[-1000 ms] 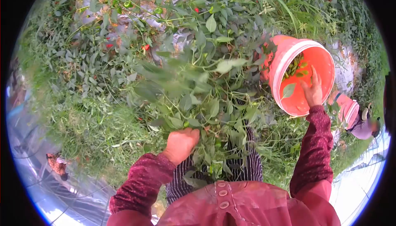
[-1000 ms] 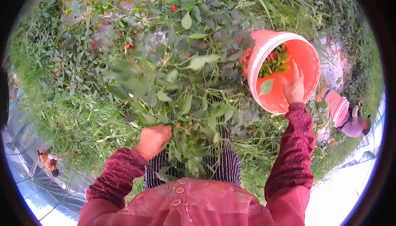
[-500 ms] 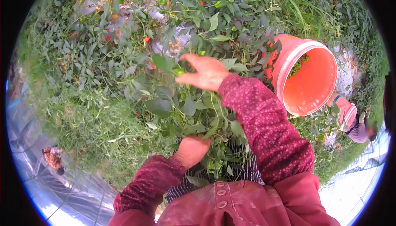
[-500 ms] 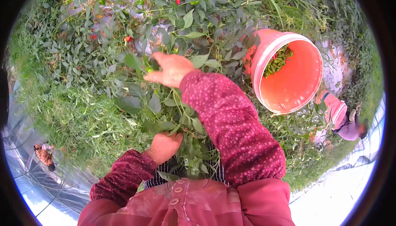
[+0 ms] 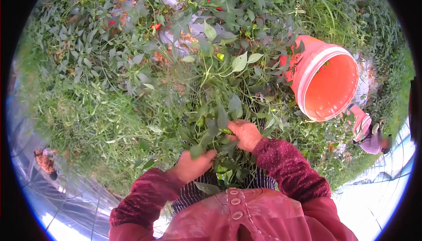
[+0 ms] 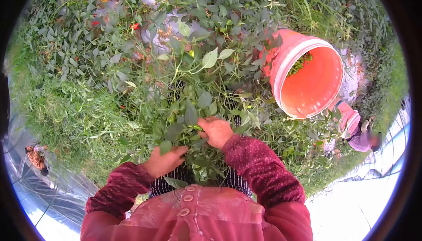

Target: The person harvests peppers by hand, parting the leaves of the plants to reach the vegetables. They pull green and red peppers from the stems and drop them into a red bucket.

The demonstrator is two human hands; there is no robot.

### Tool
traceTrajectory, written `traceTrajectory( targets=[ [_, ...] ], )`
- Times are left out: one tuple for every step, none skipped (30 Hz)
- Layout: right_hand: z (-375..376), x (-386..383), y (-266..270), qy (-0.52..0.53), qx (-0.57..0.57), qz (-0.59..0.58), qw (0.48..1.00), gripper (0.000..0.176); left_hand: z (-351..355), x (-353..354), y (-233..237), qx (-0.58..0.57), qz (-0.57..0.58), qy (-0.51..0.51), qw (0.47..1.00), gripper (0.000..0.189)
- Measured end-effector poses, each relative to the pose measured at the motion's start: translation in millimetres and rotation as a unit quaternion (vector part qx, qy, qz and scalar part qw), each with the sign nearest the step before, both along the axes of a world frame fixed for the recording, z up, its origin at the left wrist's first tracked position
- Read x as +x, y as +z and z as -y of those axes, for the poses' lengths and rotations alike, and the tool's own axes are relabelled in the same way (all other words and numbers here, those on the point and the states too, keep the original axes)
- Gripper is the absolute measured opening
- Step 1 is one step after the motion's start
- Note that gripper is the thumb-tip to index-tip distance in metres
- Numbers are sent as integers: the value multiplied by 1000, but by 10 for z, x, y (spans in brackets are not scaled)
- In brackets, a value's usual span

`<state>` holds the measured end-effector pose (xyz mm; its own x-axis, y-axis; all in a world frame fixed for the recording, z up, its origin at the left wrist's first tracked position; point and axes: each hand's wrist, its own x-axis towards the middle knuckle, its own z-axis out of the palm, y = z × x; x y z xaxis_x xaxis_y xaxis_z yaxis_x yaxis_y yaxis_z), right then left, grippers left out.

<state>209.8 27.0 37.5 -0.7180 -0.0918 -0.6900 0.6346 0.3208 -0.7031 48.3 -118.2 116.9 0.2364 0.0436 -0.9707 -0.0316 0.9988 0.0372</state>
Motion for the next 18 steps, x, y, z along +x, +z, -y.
traceTrajectory(
  targets=[
    [68,33,21,-22,11,16,1000,38,68,-123,7,208,-69,-54,974,25],
    [122,54,35,-44,22,32,998,39,100,-241,31,404,-134,-105,899,29],
    [165,61,42,-45,21,47,998,39,-105,-469,151,242,-44,-36,969,30],
    [235,115,9,-44,19,48,998,39,-199,-661,172,163,-3,45,986,31],
    [327,198,-49,-57,39,6,998,38,-240,-820,136,79,38,125,988,32],
    [396,262,-57,-72,58,-34,995,38,-250,-933,54,110,-3,148,983,31],
    [418,280,-23,-73,54,-28,996,38,-263,-1029,-32,139,-43,170,975,30],
    [398,270,-21,-78,56,-29,995,39,-307,-1122,-150,129,-94,132,978,27],
    [374,265,-33,-81,59,-31,994,40,-350,-1185,-258,117,-144,95,978,25],
    [363,288,-45,-79,54,-28,995,40,-364,-1184,-353,112,-142,97,979,25],
    [353,334,-50,-97,52,-45,993,41,-348,-1138,-457,147,-177,96,968,21],
    [349,391,-45,-115,50,-61,990,42,-311,-1063,-546,180,-211,95,956,18],
    [374,444,-78,-125,61,-72,988,43,-299,-989,-610,173,-172,139,960,16],
    [380,497,-93,-123,58,-68,988,43,-294,-903,-629,170,-169,141,961,16],
    [387,539,-104,-150,48,-69,985,44,-306,-794,-627,190,-155,114,963,17],
    [386,557,-101,-177,37,-71,981,44,-327,-701,-614,210,-142,87,963,17],
    [393,566,-101,-175,34,-67,982,44,-339,-631,-607,206,-139,89,964,17],
    [403,565,-101,-192,39,-73,978,44,-355,-568,-599,197,-152,41,968,15]
  ],
)
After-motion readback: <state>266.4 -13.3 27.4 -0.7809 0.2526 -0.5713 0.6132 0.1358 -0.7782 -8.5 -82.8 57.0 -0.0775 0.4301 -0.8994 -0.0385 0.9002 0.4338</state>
